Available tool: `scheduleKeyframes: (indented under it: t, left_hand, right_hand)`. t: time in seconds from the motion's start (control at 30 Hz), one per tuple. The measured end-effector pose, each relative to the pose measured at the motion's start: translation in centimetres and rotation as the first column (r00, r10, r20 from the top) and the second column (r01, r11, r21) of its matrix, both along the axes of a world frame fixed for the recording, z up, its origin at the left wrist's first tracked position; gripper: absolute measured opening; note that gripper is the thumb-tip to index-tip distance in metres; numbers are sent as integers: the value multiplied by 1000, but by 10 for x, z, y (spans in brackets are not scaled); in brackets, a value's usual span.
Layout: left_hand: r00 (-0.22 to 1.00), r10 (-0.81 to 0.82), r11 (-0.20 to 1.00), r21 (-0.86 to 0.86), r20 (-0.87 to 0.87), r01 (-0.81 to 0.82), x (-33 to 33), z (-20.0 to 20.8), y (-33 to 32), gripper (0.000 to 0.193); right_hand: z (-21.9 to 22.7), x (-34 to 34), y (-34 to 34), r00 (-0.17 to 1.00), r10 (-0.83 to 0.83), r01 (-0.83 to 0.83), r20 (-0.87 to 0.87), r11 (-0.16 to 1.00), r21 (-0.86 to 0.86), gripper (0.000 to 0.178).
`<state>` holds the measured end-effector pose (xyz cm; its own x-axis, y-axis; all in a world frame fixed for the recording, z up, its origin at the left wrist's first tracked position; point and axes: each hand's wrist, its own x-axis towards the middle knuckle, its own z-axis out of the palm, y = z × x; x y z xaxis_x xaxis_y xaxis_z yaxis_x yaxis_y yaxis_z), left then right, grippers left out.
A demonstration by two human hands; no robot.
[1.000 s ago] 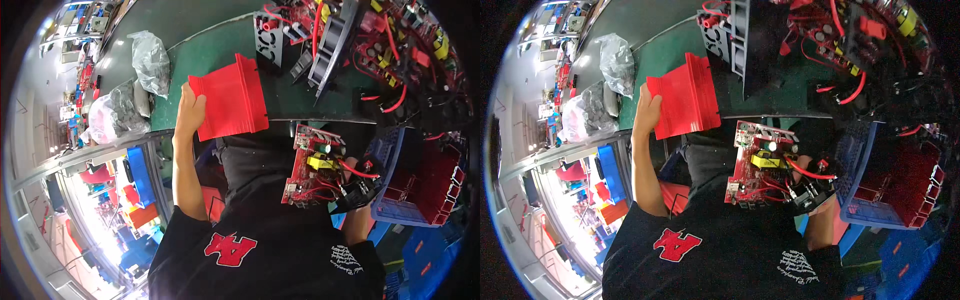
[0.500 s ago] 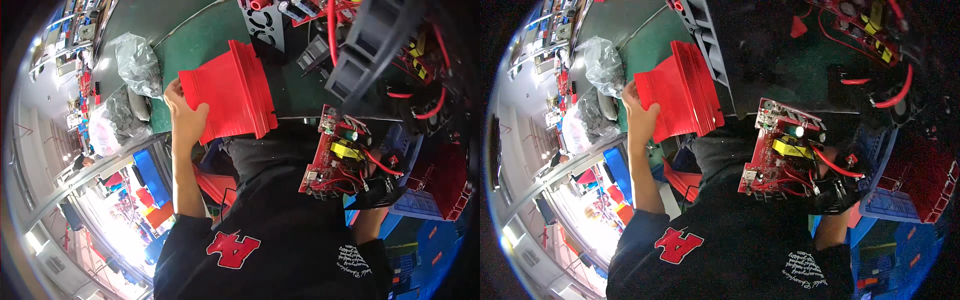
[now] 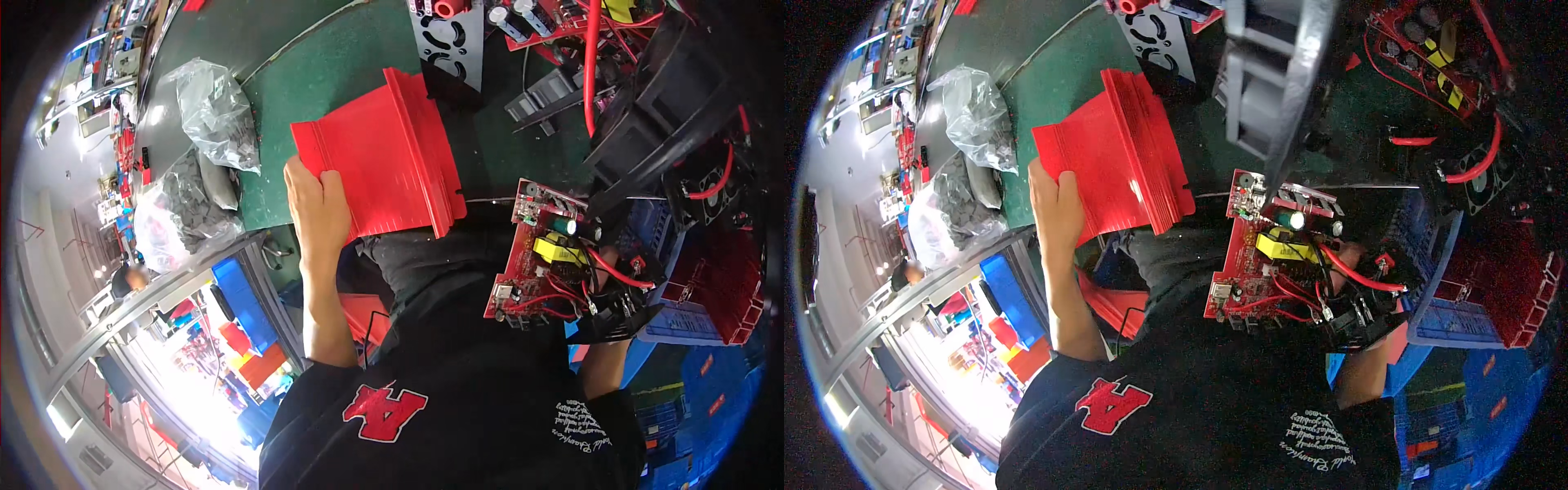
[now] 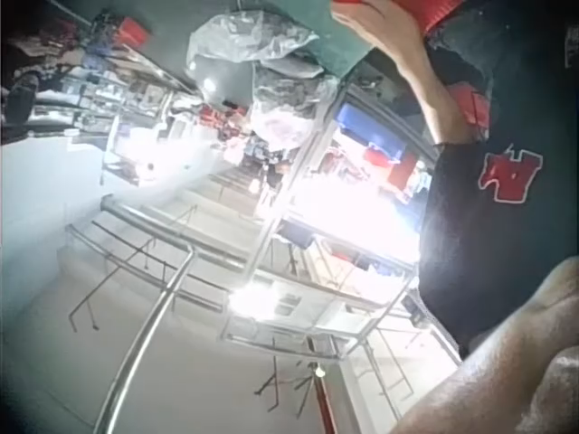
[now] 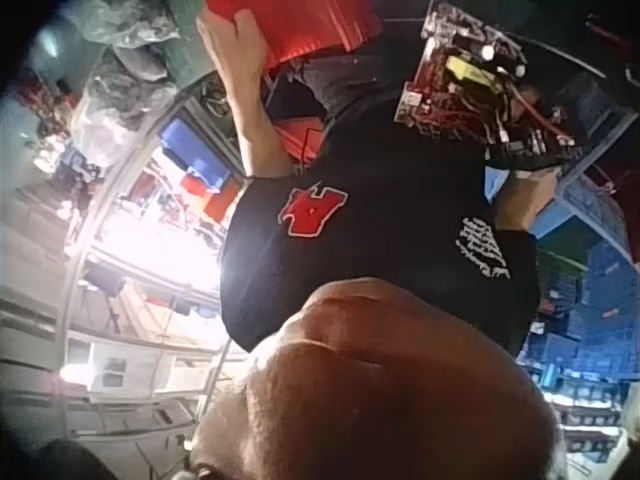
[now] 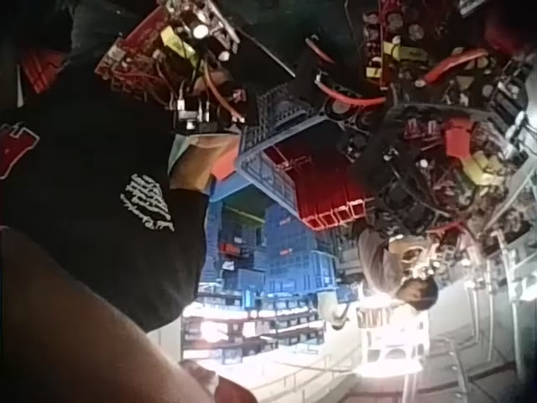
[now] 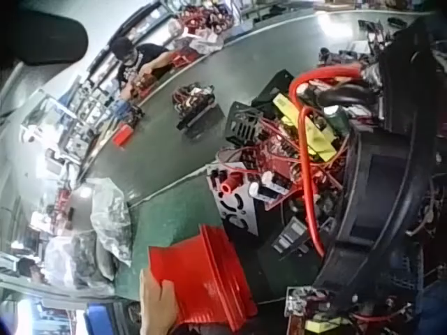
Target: Assembling electronic components into red plastic housings at a factory workstation.
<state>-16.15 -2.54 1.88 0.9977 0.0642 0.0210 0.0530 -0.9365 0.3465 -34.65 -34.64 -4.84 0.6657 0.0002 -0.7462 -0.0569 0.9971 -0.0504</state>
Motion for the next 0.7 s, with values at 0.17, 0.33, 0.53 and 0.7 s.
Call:
scheduleKeyframes:
  t: [0.17,0.33,0.53,0.7]
  left_hand:
    - [994,-77,995,-64,81,82,0,-2,-1,46]
    - [988,-99,995,35,116,96,2,-2,-3,39]
    - [992,77,993,85,102,-86,6,7,-9,27]
    - [944,3,999,33,331,-14,-1,-4,-7,26]
  right_hand:
    - [7,-6,-1,996,50,-46,80,998,-50,41]
    - [15,-14,6,984,107,-96,142,992,-88,41]
    - [17,-16,8,962,176,-155,209,981,-113,42]
    - [19,-13,15,935,234,-207,265,970,-125,43]
